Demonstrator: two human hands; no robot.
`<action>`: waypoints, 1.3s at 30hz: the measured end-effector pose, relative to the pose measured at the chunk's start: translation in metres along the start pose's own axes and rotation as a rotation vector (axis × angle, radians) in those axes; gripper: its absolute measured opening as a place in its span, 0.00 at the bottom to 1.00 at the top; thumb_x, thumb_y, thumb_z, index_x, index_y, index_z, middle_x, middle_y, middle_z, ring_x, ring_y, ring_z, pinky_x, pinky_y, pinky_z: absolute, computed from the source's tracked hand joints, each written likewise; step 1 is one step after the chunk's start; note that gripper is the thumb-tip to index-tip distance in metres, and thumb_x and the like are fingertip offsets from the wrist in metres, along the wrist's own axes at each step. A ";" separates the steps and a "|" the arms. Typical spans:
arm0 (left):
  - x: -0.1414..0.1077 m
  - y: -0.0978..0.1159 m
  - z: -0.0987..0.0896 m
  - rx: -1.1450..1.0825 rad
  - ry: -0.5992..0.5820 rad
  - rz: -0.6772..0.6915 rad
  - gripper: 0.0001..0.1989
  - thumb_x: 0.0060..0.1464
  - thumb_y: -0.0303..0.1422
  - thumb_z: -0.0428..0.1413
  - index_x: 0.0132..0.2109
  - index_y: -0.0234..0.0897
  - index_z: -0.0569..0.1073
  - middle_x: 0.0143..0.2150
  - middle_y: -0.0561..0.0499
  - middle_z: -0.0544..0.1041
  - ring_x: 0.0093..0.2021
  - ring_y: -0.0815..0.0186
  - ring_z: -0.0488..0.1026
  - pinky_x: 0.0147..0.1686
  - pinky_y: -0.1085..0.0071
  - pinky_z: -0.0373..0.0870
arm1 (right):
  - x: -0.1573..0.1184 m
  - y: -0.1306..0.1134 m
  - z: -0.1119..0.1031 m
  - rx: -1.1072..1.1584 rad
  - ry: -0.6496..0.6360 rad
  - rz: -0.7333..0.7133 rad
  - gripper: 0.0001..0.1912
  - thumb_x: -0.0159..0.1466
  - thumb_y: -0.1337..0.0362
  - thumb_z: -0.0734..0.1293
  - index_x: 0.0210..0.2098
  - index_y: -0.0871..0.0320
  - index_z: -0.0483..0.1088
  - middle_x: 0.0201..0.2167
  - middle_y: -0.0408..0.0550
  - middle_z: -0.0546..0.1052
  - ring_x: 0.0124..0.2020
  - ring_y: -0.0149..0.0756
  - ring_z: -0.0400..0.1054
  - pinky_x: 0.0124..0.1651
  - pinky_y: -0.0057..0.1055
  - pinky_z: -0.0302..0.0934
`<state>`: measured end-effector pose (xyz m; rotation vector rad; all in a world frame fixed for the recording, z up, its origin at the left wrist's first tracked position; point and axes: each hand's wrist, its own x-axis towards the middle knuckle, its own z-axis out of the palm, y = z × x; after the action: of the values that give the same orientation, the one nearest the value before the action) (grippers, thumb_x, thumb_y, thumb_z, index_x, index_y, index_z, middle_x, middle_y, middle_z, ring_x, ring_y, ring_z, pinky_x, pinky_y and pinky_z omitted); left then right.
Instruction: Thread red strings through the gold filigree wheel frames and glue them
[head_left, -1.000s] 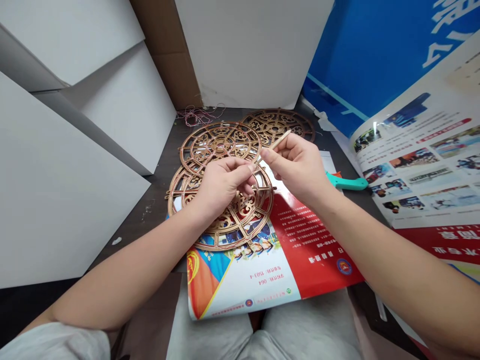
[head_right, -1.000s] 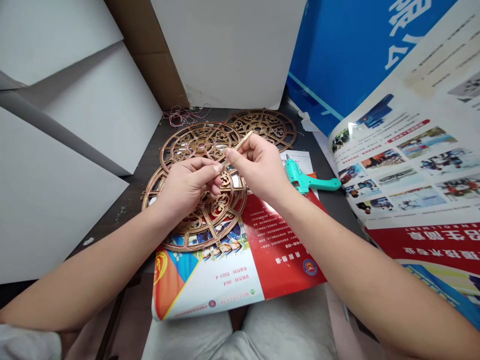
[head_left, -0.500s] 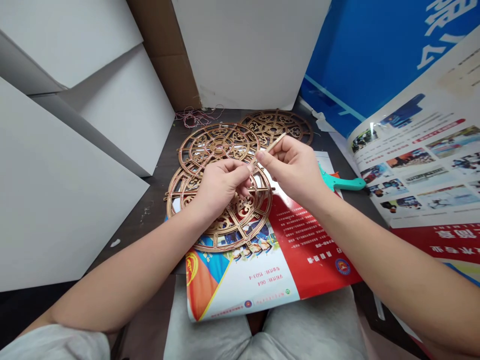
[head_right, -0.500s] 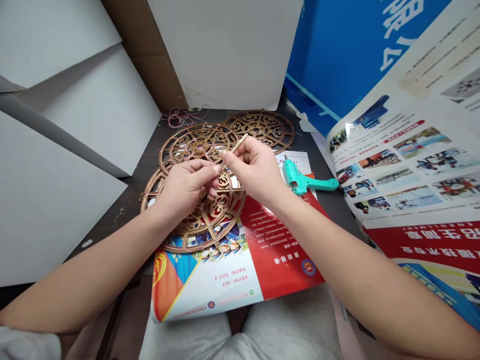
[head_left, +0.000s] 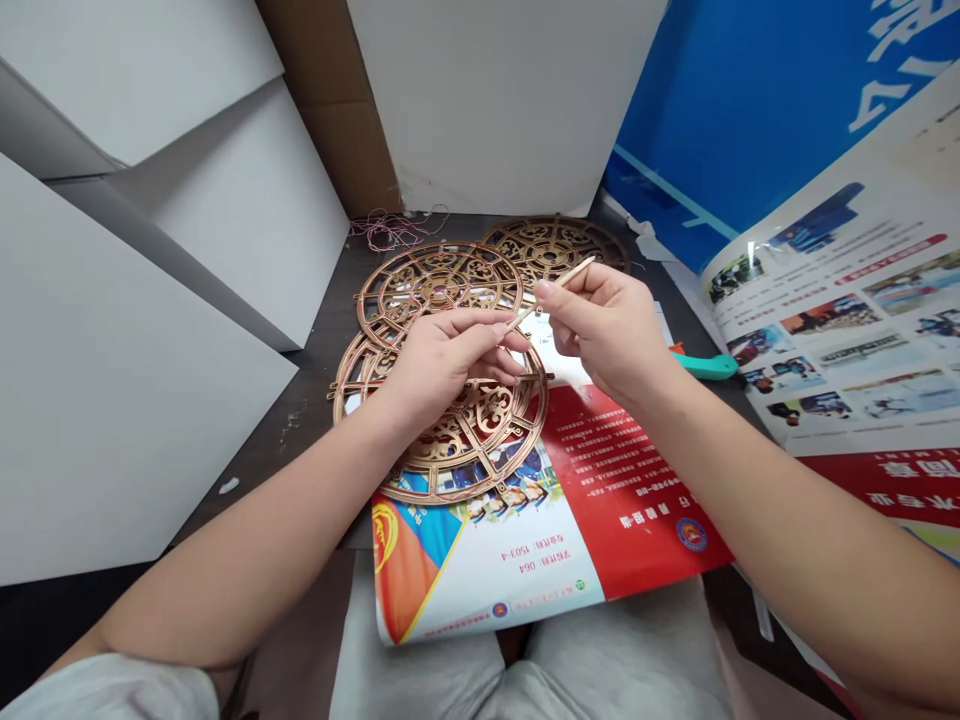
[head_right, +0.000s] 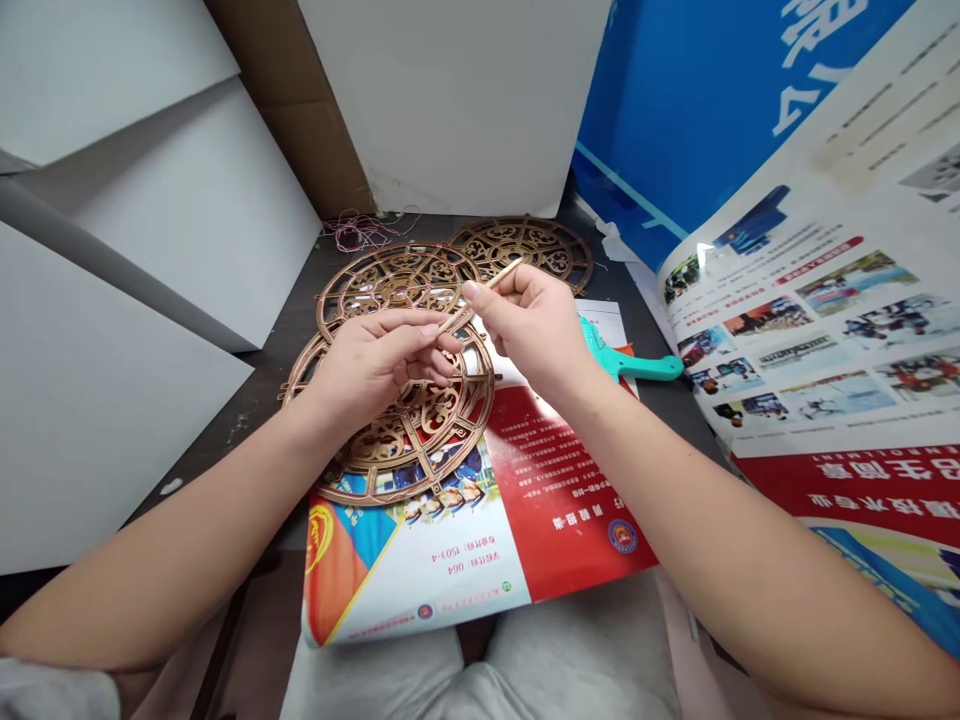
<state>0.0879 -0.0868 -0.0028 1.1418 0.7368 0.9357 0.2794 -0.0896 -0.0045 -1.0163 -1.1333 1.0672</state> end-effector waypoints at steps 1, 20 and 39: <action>0.000 0.001 0.000 -0.006 -0.002 -0.009 0.11 0.59 0.30 0.64 0.49 0.32 0.81 0.40 0.45 0.85 0.32 0.65 0.83 0.36 0.68 0.83 | 0.000 0.000 -0.001 0.008 -0.004 0.007 0.26 0.55 0.48 0.82 0.27 0.54 0.66 0.17 0.36 0.64 0.17 0.25 0.53 0.19 0.28 0.45; 0.000 -0.001 0.002 -0.035 -0.028 -0.011 0.13 0.59 0.28 0.63 0.51 0.31 0.81 0.41 0.44 0.86 0.35 0.62 0.85 0.43 0.65 0.84 | 0.001 -0.005 -0.001 0.066 -0.031 0.072 0.30 0.50 0.47 0.84 0.26 0.53 0.61 0.15 0.33 0.60 0.15 0.23 0.49 0.18 0.27 0.41; -0.001 -0.002 0.002 -0.064 -0.061 0.022 0.13 0.59 0.27 0.64 0.51 0.33 0.82 0.43 0.44 0.85 0.39 0.62 0.85 0.46 0.64 0.84 | 0.001 -0.007 -0.002 0.108 -0.046 0.088 0.30 0.50 0.48 0.85 0.25 0.53 0.61 0.14 0.34 0.61 0.15 0.23 0.48 0.18 0.27 0.40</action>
<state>0.0890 -0.0889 -0.0038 1.1193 0.6420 0.9333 0.2819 -0.0898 0.0025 -0.9680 -1.0643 1.2138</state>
